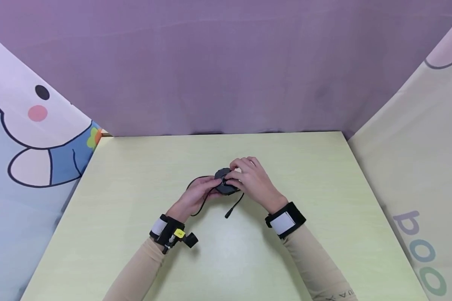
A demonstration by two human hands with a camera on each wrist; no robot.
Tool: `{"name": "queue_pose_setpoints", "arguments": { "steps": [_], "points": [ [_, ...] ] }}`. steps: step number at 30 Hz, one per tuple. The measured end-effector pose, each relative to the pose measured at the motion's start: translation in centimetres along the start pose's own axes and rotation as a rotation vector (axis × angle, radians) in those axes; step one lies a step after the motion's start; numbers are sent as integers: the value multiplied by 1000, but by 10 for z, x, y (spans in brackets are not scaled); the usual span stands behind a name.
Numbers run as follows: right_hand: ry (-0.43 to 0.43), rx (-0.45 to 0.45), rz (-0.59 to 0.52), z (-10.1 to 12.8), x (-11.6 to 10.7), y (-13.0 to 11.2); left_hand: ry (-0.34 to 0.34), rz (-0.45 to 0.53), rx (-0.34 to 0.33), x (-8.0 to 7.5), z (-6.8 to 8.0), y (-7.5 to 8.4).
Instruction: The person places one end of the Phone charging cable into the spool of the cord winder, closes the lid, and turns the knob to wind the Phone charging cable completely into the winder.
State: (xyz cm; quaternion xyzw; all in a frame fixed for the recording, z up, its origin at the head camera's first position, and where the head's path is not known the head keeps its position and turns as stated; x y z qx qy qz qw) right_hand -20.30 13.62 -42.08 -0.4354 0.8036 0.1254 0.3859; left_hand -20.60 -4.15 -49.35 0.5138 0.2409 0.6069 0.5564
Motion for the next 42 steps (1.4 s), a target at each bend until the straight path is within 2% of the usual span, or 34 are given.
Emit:
{"name": "queue_pose_setpoints", "arguments": {
  "steps": [13,21,26,33,42],
  "points": [
    [-48,-36,94,-6,3,-1,3,-6,1,1,1,3],
    [-12,-8,103,-5,5,-4,3,21,6,2,2,2],
    [21,38,131,-3,7,-7,-10,44,24,4,4,3],
    [58,125,187,-4,7,-12,5,32,53,6,6,4],
    [33,249,244,-5,6,-21,38,13,76,7,9,3]
  ]
}}
Point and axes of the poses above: each hand's wrist, its own z-axis away from the middle knuckle, its own x-axis out of the palm, y = z × x, the point moved 4 cm from there along -z, towards the middle knuckle, and after that the axes turned 8 degrees about y, right-handed, at the moved point
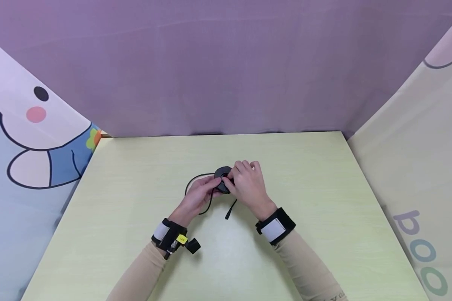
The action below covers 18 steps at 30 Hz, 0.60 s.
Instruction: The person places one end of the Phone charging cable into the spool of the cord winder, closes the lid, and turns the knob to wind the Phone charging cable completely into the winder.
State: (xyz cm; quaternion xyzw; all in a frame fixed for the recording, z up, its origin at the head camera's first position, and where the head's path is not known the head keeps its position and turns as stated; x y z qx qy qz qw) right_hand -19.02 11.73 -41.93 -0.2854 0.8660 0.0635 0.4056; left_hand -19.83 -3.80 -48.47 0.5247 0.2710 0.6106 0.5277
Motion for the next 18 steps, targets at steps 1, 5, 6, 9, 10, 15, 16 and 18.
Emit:
{"name": "queue_pose_setpoints", "arguments": {
  "steps": [1,5,6,9,10,15,16,18],
  "points": [
    [4,11,1,0,0,-1,10,-3,6,0,0,0],
    [33,35,18,1,0,-5,52,-42,43,1,2,0],
    [39,43,21,1,0,-6,63,-54,52,1,3,0],
    [41,80,25,2,1,-9,90,-73,75,2,4,1],
    [40,98,21,2,2,-10,98,-71,80,2,4,1],
    [30,177,-10,2,2,-13,130,-46,100,5,4,0],
    [25,192,-17,2,2,-14,133,-45,103,5,5,0],
    [15,222,-35,1,2,-14,137,-45,108,5,4,-1]
  ]
}}
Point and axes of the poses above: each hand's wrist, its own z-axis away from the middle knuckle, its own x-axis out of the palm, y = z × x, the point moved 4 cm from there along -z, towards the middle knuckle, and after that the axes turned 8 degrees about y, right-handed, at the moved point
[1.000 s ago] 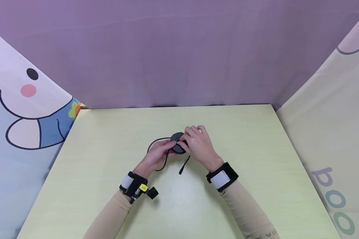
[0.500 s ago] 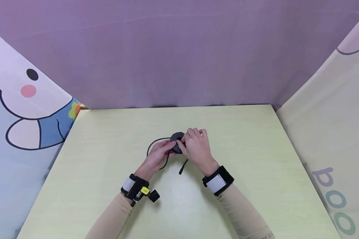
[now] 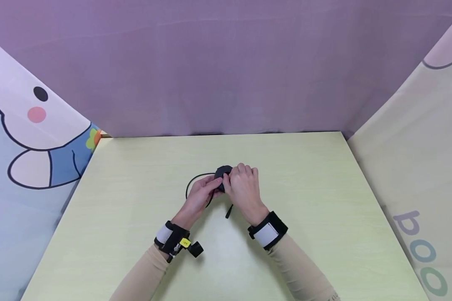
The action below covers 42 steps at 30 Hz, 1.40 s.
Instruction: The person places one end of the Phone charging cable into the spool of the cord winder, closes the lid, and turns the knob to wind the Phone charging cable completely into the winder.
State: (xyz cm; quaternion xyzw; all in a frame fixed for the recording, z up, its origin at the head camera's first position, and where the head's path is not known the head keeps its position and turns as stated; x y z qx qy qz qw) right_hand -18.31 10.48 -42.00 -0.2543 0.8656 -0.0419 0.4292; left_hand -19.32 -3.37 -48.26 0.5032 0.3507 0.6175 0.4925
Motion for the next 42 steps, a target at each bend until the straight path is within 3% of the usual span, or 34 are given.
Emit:
{"name": "queue_pose_setpoints", "arguments": {
  "steps": [15,19,27,34,42],
  "points": [
    [-13,162,-94,0,1,2,1,1,29,1,0,-2],
    [-30,146,-132,-1,0,4,8,23,35,1,1,-2],
    [4,-81,-200,-8,-9,14,21,0,28,-2,-1,2],
    [-128,-344,-228,-14,-13,17,-4,-16,22,-4,0,4],
    [-206,-542,-125,-18,-16,22,-24,-47,7,-7,-1,3]
  ]
}}
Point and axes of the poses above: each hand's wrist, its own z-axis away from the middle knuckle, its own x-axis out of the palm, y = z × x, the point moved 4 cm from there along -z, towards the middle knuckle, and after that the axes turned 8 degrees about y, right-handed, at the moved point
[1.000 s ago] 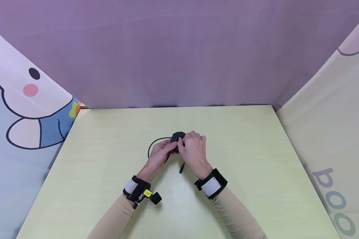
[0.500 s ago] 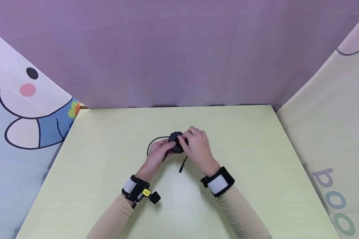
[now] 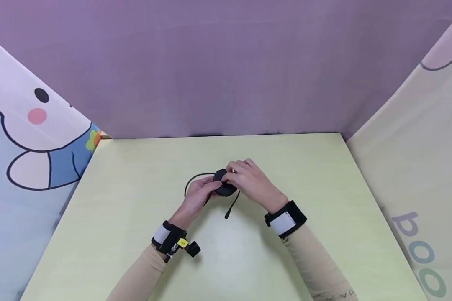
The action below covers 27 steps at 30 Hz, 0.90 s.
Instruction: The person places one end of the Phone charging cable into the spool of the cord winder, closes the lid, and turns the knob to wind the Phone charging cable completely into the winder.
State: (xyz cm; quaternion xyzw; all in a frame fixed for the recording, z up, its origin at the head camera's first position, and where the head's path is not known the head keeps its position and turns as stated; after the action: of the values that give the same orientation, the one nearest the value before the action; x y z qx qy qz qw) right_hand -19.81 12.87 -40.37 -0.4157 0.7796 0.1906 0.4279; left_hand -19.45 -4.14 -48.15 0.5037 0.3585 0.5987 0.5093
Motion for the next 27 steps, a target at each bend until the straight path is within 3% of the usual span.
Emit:
{"name": "queue_pose_setpoints", "arguments": {
  "steps": [6,12,27],
  "points": [
    [-100,-167,134,-6,-4,2,-20,-16,-19,-1,-2,0],
    [-111,-290,221,-10,-6,4,-29,-45,-15,-1,-2,2],
    [-51,-252,201,-7,-4,7,-21,-37,-6,-3,2,6]
  ]
}}
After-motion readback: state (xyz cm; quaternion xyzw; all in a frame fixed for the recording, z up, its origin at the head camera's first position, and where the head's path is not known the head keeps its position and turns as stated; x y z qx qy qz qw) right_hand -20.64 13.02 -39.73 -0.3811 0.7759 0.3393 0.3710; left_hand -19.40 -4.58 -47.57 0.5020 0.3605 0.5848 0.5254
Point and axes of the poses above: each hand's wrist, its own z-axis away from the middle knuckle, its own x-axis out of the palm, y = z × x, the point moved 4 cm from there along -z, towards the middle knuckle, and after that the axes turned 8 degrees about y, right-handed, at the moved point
